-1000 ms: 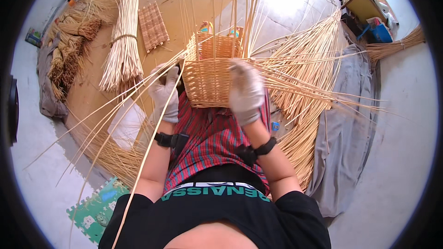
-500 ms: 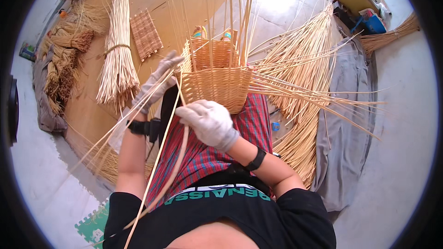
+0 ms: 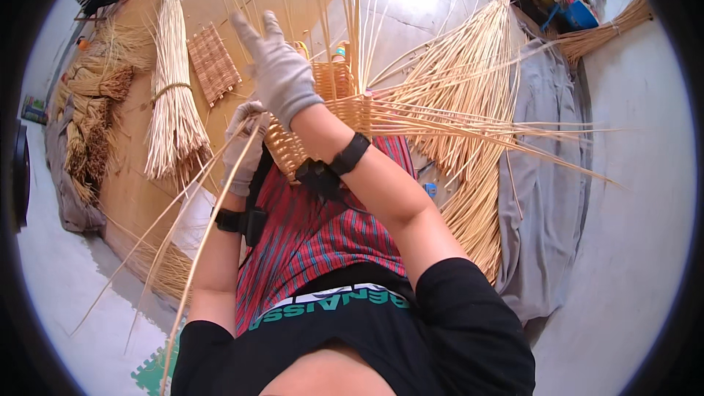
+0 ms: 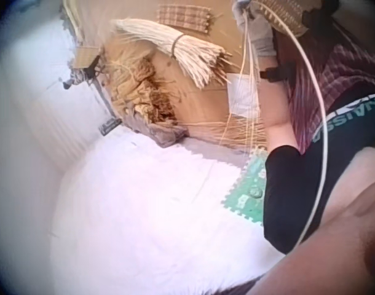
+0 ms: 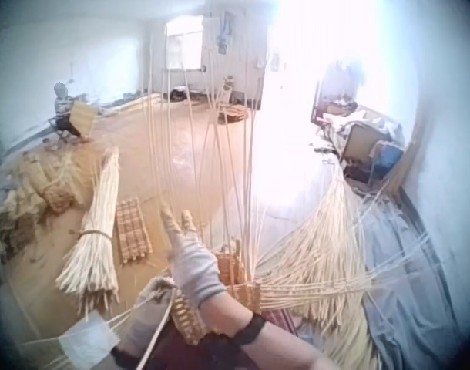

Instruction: Weaving a rectangular basket using long, thin wood or cane strips.

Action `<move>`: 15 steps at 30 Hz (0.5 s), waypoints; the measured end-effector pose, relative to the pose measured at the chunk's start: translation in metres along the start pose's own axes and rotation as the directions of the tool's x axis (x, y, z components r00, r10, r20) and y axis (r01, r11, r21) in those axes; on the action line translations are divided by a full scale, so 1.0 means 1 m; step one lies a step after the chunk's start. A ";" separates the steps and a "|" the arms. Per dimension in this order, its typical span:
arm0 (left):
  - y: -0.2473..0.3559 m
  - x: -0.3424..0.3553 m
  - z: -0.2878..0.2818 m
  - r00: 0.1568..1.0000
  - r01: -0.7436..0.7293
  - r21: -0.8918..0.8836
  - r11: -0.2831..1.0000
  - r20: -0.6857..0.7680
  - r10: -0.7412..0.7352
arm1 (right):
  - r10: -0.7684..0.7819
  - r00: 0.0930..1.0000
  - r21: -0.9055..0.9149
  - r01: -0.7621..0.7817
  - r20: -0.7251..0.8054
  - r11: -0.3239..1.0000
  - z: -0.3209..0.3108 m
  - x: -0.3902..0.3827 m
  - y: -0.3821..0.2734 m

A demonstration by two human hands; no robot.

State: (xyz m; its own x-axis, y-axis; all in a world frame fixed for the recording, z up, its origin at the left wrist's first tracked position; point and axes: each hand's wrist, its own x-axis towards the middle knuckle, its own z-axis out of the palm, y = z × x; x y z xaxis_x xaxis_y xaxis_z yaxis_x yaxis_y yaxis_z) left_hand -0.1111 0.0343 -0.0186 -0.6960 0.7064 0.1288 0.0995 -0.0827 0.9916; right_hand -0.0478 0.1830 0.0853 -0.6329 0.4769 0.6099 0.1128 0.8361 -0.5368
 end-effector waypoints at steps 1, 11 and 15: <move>0.002 0.000 0.002 0.998 -0.057 -0.030 0.998 -0.018 0.056 | -0.100 0.988 0.152 0.117 -0.116 0.981 -0.002 -0.001 0.001; 0.016 -0.038 0.044 0.843 0.138 0.074 0.988 -0.533 -0.078 | 0.603 0.795 0.748 -0.443 0.073 0.494 -0.080 -0.163 0.098; 0.017 -0.040 0.079 0.908 -0.354 0.622 0.698 0.049 0.417 | 0.616 0.783 0.664 -0.507 0.087 0.550 -0.083 -0.103 0.064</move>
State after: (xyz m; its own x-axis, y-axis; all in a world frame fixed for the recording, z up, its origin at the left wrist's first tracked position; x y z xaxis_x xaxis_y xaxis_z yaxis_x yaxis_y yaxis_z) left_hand -0.0257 0.0598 -0.0083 -0.5552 0.6413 0.5296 0.7587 0.1295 0.6385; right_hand 0.0883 0.2100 0.0370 -0.4926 0.8650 0.0955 -0.1257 0.0379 -0.9913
